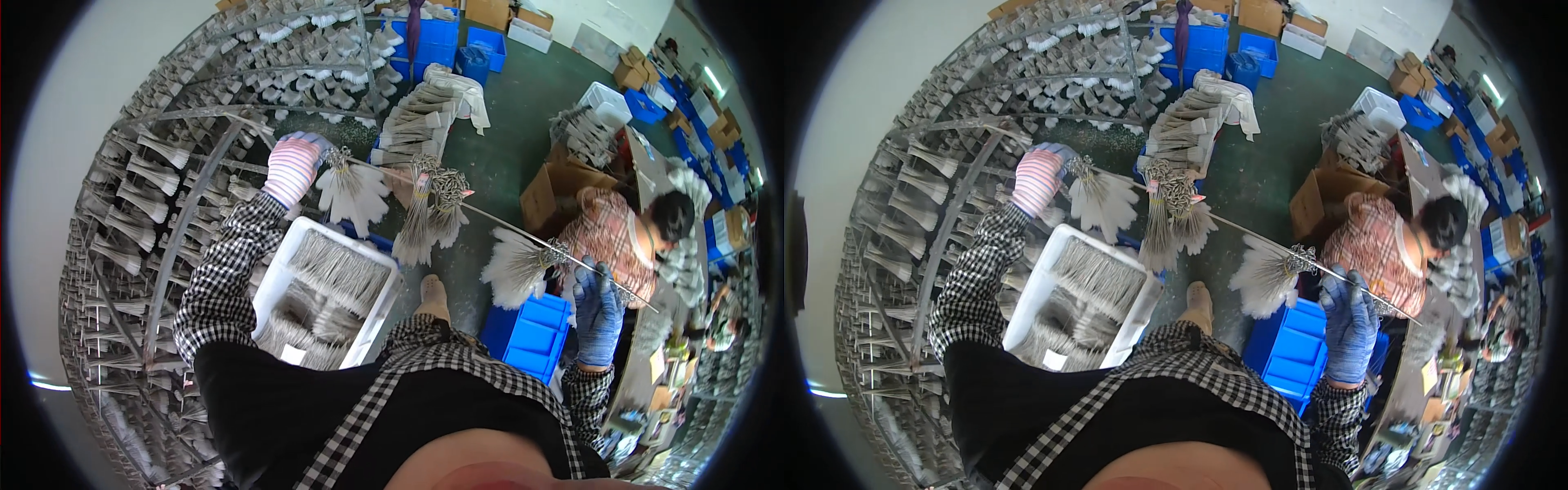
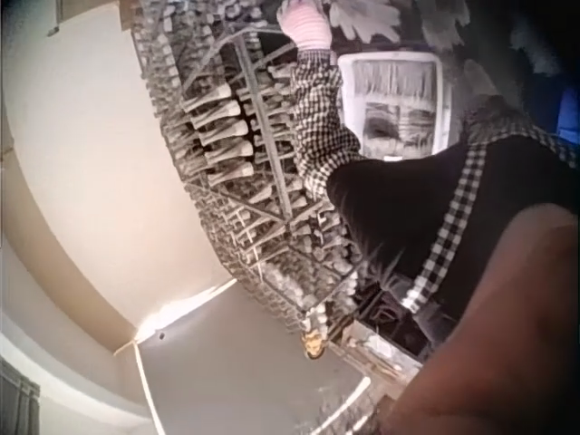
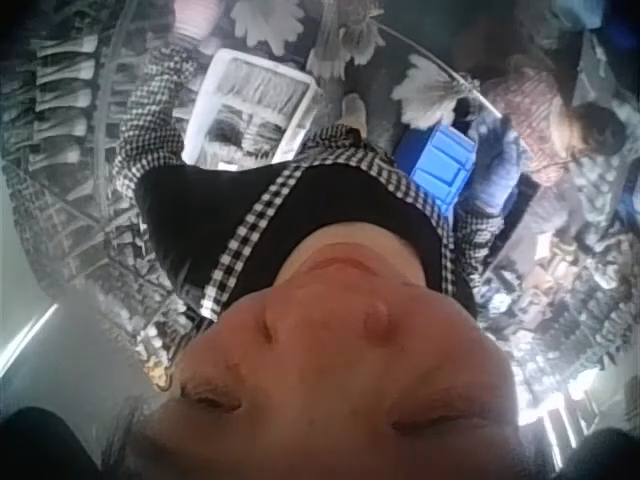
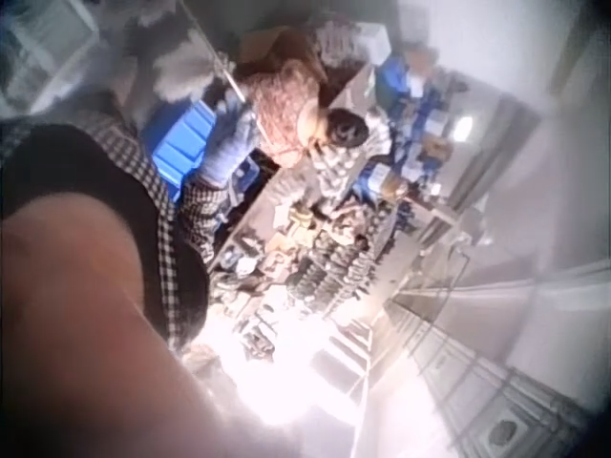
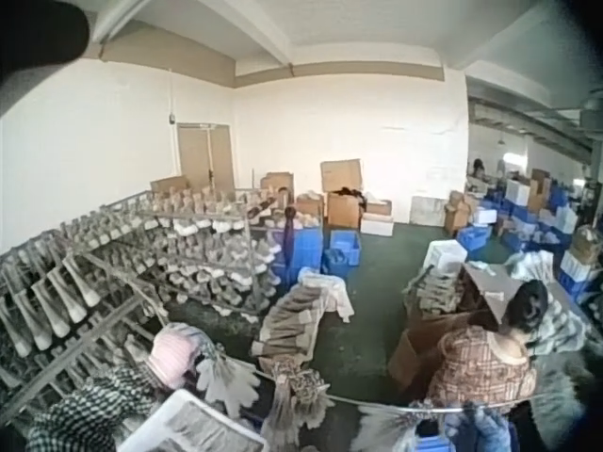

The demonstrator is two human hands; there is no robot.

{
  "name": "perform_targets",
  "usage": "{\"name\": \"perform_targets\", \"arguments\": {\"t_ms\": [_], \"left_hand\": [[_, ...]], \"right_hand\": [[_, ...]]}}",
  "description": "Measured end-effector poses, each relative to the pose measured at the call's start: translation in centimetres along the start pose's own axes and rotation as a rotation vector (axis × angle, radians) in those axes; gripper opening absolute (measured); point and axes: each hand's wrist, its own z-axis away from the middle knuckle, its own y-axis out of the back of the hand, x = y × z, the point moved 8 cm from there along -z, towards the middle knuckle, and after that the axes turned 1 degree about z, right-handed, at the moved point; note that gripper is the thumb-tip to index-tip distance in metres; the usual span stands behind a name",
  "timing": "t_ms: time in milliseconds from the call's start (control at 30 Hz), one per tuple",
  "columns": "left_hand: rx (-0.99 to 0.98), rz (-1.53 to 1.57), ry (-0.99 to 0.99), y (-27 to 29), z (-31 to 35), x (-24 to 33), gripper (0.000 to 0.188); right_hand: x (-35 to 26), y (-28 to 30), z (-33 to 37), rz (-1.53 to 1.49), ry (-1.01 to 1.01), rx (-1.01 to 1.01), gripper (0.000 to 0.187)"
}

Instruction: The worker is gathering clusters of thin grey filaments, arranging them, and then applying a white paste-like substance to a surface using a flat tool.

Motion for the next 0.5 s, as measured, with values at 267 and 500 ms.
{"name": "perform_targets", "arguments": {"t_ms": [267, 500], "left_hand": [[-0.034, 0.056, 0.084, -6.2, -11.8, -2.7, 0.031], [-0.163, -0.144, 0.228, -12.9, -22.4, -7.9, 0.02]], "right_hand": [[3.5, 0.3, -16.1, 0.003, -0.132, -0.003, 0.037], [8.8, -2.4, -33.2, -0.127, -0.315, -0.204, 0.039]]}}
